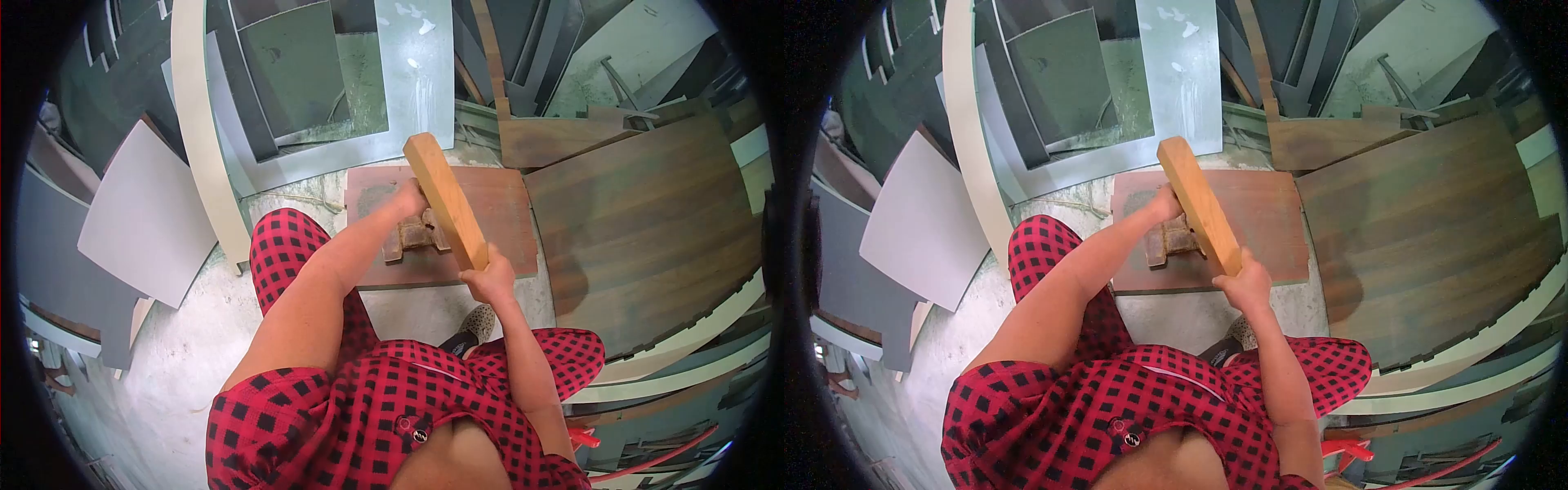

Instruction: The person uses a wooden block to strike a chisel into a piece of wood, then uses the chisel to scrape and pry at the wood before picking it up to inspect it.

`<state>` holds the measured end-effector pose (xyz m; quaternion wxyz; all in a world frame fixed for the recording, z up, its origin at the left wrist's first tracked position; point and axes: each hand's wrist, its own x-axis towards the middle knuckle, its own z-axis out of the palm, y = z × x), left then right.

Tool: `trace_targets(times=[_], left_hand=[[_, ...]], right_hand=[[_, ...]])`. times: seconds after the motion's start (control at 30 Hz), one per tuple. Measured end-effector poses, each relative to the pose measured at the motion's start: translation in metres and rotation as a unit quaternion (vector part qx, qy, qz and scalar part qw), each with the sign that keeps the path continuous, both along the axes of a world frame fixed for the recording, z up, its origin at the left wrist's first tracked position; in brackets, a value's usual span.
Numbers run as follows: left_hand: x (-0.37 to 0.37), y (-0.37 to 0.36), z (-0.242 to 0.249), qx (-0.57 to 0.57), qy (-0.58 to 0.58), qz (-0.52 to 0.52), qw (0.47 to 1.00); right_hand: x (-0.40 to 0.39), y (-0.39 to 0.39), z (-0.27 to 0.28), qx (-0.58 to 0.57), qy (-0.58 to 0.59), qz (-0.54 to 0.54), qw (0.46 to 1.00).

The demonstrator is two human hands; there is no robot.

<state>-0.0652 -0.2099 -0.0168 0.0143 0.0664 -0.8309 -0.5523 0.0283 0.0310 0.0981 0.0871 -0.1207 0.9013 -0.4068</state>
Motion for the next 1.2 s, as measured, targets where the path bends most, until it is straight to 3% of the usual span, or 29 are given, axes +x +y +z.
trace_targets(times=[0.03, 0.07, 0.13, 0.27, 0.33, 0.53, 0.67, 0.77, 0.83, 0.87, 1.0, 1.1, 1.17, 1.2], left_hand=[[-0.001, 0.001, -0.003, -0.044, 0.069, 0.014, 0.997], [-0.004, -0.001, -0.007, -0.044, 0.069, 0.014, 0.997], [-0.002, -0.002, -0.008, 0.021, -0.005, 0.010, 1.000], [-0.003, -0.011, -0.006, 0.089, -0.025, -0.001, 0.996], [-0.004, -0.014, 0.008, 0.100, -0.098, 0.008, 0.990], [0.009, -0.004, 0.017, 0.087, -0.103, 0.008, 0.991], [0.009, -0.002, 0.016, 0.093, -0.074, -0.002, 0.993], [0.013, 0.002, 0.028, 0.055, -0.089, -0.003, 0.995], [0.017, 0.003, 0.034, 0.137, -0.089, 0.001, 0.986], [0.014, 0.002, 0.029, 0.137, -0.086, 0.000, 0.987], [0.012, 0.003, 0.013, 0.074, -0.045, -0.004, 0.996], [0.009, 0.000, 0.001, 0.045, -0.026, -0.006, 0.999], [0.002, 0.000, -0.015, 0.042, 0.009, -0.019, 0.999], [0.001, 0.002, -0.017, -0.001, 0.052, -0.008, 0.999]], right_hand=[[0.000, -0.001, 0.001, 0.140, -0.005, -0.003, 0.990], [-0.002, -0.001, 0.000, 0.139, -0.005, -0.002, 0.990], [0.000, 0.002, -0.002, -0.095, -0.097, 0.019, 0.991], [-0.003, 0.002, 0.019, -0.144, -0.079, 0.003, 0.986], [-0.005, 0.004, 0.021, -0.197, -0.053, -0.002, 0.979], [-0.006, 0.007, 0.024, -0.237, -0.096, -0.038, 0.966], [0.004, 0.000, 0.035, -0.290, -0.056, -0.036, 0.955], [-0.003, 0.006, 0.005, -0.244, -0.037, -0.028, 0.969], [-0.009, 0.011, -0.012, 0.053, -0.025, 0.000, 0.998], [-0.008, 0.012, -0.017, -0.034, -0.071, 0.005, 0.997], [0.005, 0.004, 0.017, -0.064, -0.050, 0.006, 0.997], [0.008, -0.001, 0.019, -0.168, -0.006, 0.002, 0.986], [0.006, -0.001, 0.015, 0.074, -0.013, -0.001, 0.997], [0.004, 0.002, 0.010, 0.074, -0.010, -0.003, 0.997]])
